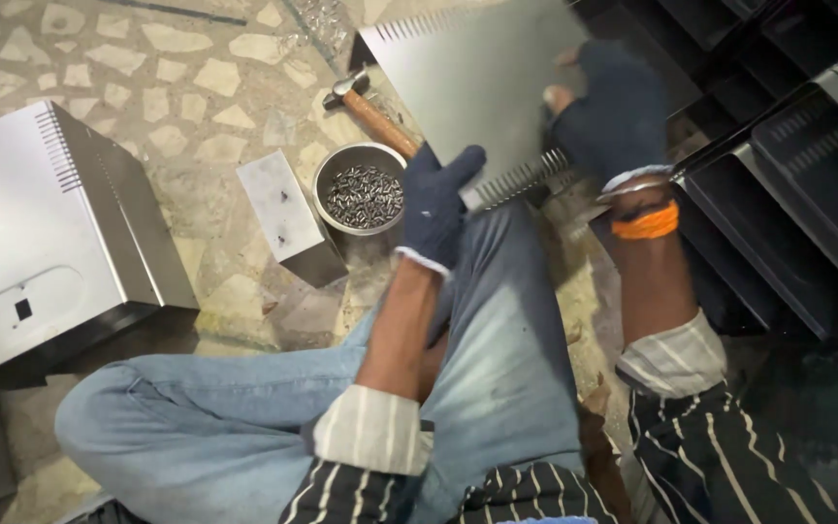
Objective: The person assembles a recorder and hammers metal enclosures on the workshop floor.
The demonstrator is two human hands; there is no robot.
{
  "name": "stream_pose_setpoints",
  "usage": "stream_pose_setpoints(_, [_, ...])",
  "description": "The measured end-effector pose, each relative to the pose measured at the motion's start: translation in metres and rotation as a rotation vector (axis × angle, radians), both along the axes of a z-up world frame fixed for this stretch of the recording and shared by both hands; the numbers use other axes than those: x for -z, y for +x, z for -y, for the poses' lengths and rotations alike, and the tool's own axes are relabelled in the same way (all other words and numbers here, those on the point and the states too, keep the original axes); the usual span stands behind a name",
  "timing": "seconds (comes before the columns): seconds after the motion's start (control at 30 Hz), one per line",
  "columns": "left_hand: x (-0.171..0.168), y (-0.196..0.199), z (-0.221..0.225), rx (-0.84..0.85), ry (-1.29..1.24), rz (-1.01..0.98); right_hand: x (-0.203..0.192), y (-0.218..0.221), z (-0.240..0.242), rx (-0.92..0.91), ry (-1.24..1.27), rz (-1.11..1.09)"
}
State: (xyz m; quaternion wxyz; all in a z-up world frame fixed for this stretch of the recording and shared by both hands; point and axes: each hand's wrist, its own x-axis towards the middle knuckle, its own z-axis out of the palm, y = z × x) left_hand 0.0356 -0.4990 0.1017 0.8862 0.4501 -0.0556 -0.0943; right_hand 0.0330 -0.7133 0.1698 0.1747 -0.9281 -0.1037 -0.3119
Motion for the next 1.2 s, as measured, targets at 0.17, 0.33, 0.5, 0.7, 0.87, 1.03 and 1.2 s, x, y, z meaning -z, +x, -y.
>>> stream_pose_setpoints(0.17, [-0.061, -0.002, -0.079, -0.015, -0.05, 0.085, 0.005, 0.03, 0.027, 0.078, -0.037, 0.185])
stream_pose_setpoints(0.33, [-0.08, 0.012, -0.163, -0.031, 0.134, 0.204, 0.018, 0.044, 0.02, -0.213, 0.684, -0.097])
stream_pose_setpoints(0.5, [-0.064, 0.036, -0.226, -0.702, 0.248, 0.548, 0.051, 0.044, -0.037, -0.528, 1.294, -0.189])
stream_pose_setpoints(0.7, [-0.029, -0.003, -0.184, -0.796, -0.202, -0.156, 0.045, 0.008, -0.16, -0.26, 1.019, -0.059])
stream_pose_setpoints(0.87, [-0.025, -0.032, -0.152, -0.769, 0.103, 0.147, 0.019, -0.031, -0.242, -0.434, 1.488, -0.064])
stream_pose_setpoints(1.03, [-0.044, -0.039, -0.211, -0.543, -0.2, 0.084, 0.087, -0.04, -0.209, -0.689, 1.746, -0.492])
stream_pose_setpoints(1.2, [-0.028, -0.032, -0.242, -0.475, -0.04, 0.211, 0.118, -0.019, -0.186, -0.49, 1.969, -0.697])
